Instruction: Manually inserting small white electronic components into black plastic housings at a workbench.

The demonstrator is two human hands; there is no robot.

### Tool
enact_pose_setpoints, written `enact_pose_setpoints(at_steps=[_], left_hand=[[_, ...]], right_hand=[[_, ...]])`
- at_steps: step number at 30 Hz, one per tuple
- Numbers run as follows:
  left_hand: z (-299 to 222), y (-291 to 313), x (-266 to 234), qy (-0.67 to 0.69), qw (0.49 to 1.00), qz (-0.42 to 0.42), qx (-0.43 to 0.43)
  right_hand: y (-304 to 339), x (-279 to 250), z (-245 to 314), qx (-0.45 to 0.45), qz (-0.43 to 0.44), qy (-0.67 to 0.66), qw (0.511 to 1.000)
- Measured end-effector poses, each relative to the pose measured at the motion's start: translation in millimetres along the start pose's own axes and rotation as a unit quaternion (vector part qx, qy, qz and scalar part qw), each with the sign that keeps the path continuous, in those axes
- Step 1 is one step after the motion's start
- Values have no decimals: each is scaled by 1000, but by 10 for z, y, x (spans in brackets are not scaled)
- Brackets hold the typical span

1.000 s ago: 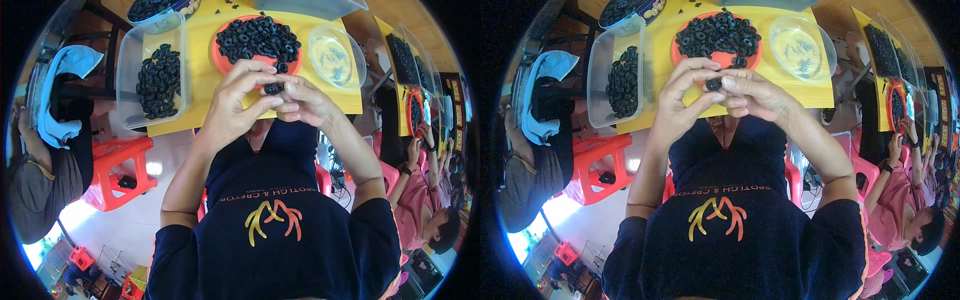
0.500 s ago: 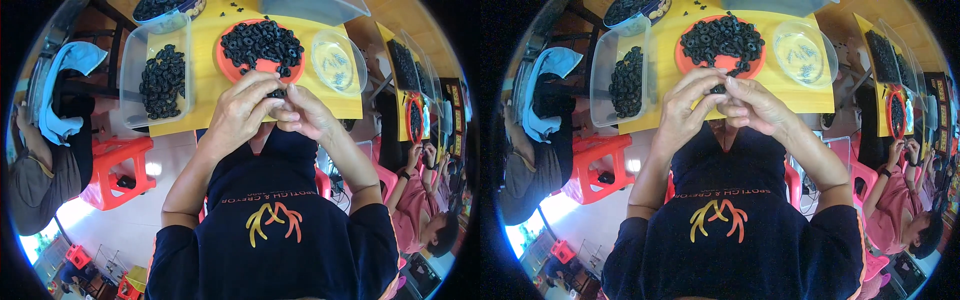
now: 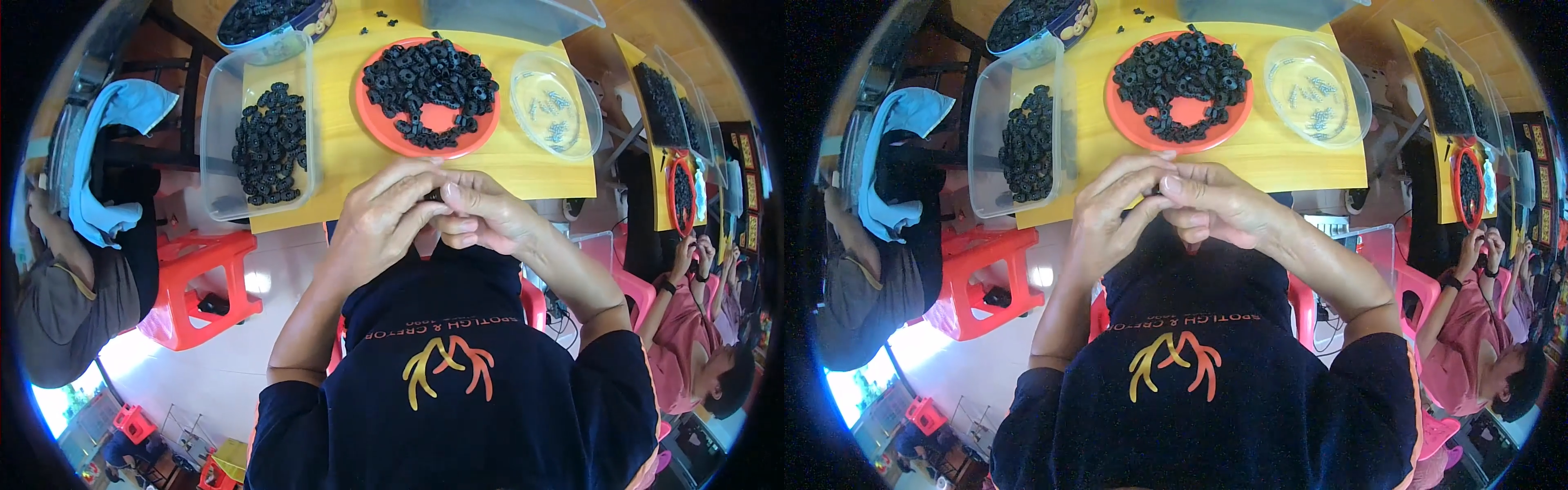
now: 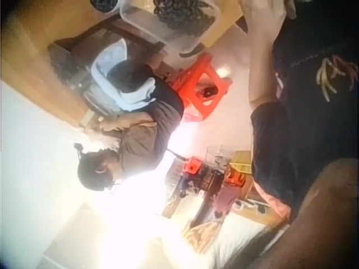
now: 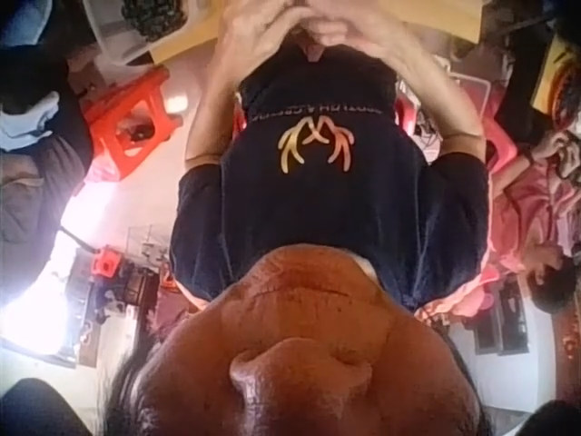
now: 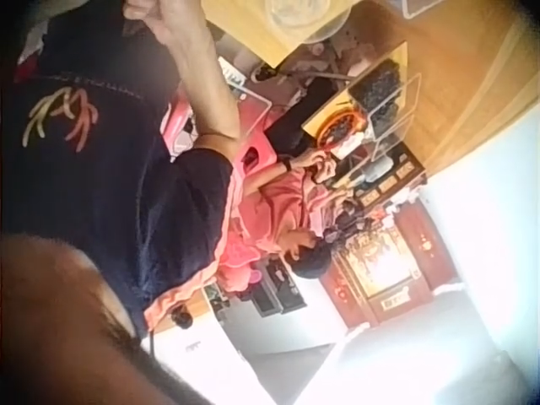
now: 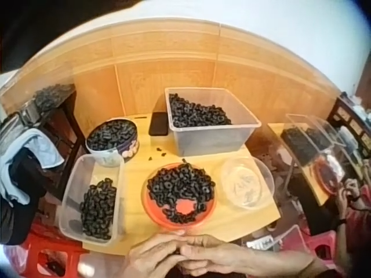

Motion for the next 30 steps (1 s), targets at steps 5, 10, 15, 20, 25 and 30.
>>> enact_pose_setpoints(at_steps=[5, 10, 15, 20, 25, 30], left_hand=[[-115, 76, -490, -133, 989, -55, -28], [94, 253, -1221, -245, 946, -162, -135], [89, 336, -1383, -340, 910, -222, -79], [-12, 294, -976, -144, 969, -188, -67], [175, 161, -324, -13, 989, -96, -115], [506, 152, -101, 76, 978, -111, -160]], right_hand=[[-68, -219, 424, -36, -97, 297, 949], [-283, -576, 957, -127, -198, 565, 791], [-574, -387, 977, -86, -205, 818, 530], [-690, -420, 906, 10, -204, 867, 455], [-671, -442, 928, 19, -186, 858, 478], [-492, -327, 1002, -89, -165, 783, 594]])
Point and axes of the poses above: each hand's wrist, its own y-axis away from the middle knuckle, its own x-axis out of the palm, z = x × y, the point moved 9 cm from there along -y, towards the middle knuckle, and after that the axes turned 9 degrees about z, right-handed, at the moved point
